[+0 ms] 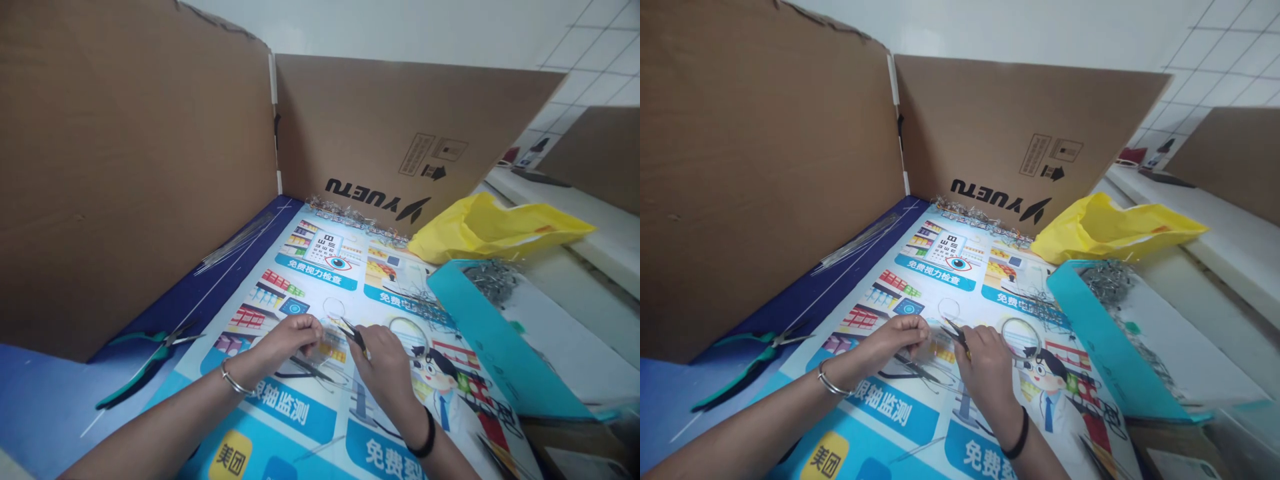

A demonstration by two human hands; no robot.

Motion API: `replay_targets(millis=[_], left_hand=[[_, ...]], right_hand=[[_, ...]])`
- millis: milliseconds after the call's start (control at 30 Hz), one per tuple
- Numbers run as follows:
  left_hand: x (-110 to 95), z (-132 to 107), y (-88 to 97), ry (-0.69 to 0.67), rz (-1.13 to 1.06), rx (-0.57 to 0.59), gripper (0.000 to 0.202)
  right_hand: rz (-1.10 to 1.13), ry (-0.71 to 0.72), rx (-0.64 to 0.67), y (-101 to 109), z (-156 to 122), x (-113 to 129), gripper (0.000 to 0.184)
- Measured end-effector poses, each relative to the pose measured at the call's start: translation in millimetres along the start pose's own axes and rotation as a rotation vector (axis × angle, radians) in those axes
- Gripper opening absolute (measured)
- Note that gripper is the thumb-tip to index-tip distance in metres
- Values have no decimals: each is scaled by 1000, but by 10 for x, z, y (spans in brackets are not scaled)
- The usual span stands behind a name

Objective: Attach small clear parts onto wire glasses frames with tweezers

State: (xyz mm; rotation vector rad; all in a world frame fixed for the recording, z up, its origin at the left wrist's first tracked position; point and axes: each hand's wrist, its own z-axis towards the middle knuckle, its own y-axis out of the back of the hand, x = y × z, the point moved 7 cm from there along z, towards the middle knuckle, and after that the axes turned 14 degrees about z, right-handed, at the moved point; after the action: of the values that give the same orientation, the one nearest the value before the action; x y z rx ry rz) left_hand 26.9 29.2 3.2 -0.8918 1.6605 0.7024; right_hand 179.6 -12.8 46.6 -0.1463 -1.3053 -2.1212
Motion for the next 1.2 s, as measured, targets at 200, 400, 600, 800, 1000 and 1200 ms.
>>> replay_targets(millis=[200,400,600,800,1000,1200], left_hand=[[23,31,25,-1,63,-19,15],[28,24,-10,-31,176,0,13],[21,2,-74,-49,263,41,13],[31,-8,-102,-28,307,75,14],[85,-20,-125,24,336,114,9],[77,-22,-134,33,232,135,7]], right_hand=[[-42,102,61,22,-78,101,25],[-129,53,136,-70,-124,58,22],[-127,88,138,-83,-115,98,21],[-86,155,88,-54,-108,129,21],[-43,239,61,-41,-109,161,20],[-6,236,102,-68,-119,133,18]])
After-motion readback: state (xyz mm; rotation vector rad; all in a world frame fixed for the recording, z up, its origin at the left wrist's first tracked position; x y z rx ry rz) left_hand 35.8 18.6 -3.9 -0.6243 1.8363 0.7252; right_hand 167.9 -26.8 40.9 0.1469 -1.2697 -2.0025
